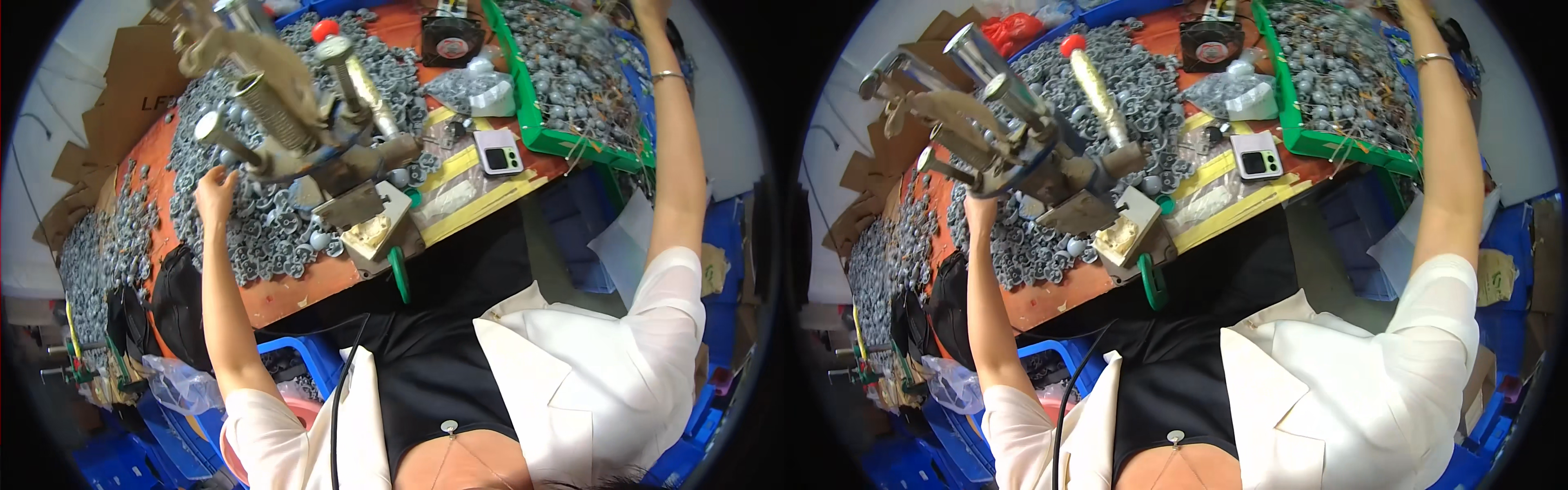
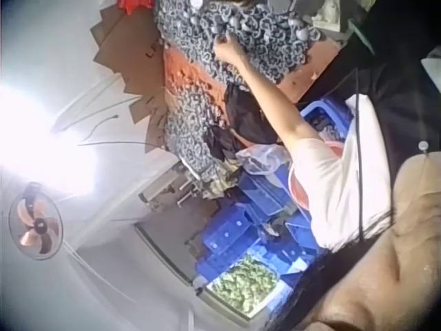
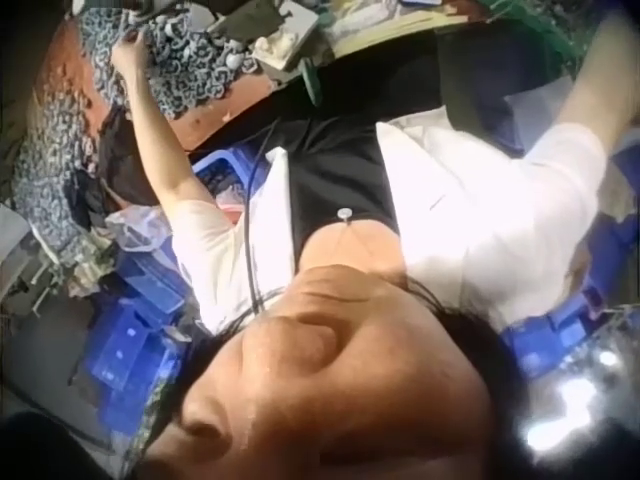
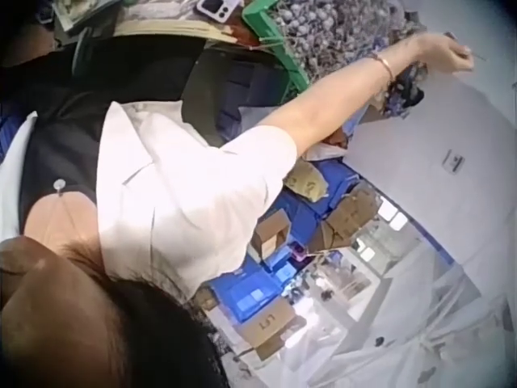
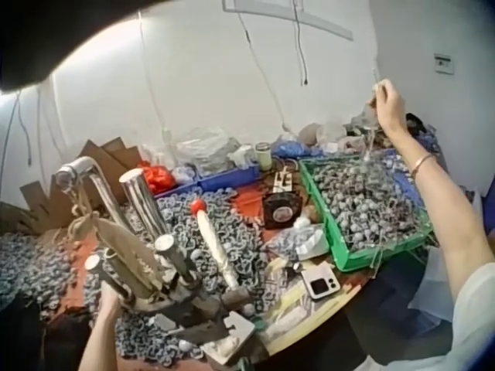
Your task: Assembling small metal components using a manual press machine on a workbench.
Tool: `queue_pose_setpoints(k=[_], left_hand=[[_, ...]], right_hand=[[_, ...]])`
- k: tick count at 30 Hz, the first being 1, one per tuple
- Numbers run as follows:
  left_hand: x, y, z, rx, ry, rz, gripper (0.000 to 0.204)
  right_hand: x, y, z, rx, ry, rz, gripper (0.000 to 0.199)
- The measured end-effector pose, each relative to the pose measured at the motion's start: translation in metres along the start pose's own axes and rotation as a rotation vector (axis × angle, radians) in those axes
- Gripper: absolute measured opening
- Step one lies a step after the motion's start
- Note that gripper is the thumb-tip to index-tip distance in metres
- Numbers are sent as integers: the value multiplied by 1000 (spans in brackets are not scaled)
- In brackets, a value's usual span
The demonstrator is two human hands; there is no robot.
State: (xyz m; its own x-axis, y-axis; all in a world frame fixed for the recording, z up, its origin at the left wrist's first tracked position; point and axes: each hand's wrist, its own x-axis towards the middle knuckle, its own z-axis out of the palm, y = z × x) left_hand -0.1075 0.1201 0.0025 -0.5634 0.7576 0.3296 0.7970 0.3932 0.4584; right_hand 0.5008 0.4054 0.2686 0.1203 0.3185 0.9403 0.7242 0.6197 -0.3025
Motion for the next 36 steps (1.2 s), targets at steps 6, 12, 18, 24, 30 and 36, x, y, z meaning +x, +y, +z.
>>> queue_pose_setpoints(k=[6, 12, 18, 24, 30, 36], left_hand=[[-5, 11, 9, -58, -22, 135, 21], [-30, 7, -7, -647, 214, -23, 10], [-96, 49, -27, -1325, -84, -312, 27], [-182, 111, -7, -1121, -313, -171, 31], [-217, 167, 22, -607, -165, 281, 27], [-209, 156, 27, -404, -128, 453, 32]], right_hand=[[-62, 105, 33, -40, -611, 310, 23], [-67, 77, 13, 1343, -523, 439, 23], [-54, 24, -18, 873, -194, 84, 22], [-71, 37, -14, 259, -722, 269, 15], [-67, -5, -25, 801, -346, 300, 19], [-78, -116, -71, 821, -192, 161, 20]])
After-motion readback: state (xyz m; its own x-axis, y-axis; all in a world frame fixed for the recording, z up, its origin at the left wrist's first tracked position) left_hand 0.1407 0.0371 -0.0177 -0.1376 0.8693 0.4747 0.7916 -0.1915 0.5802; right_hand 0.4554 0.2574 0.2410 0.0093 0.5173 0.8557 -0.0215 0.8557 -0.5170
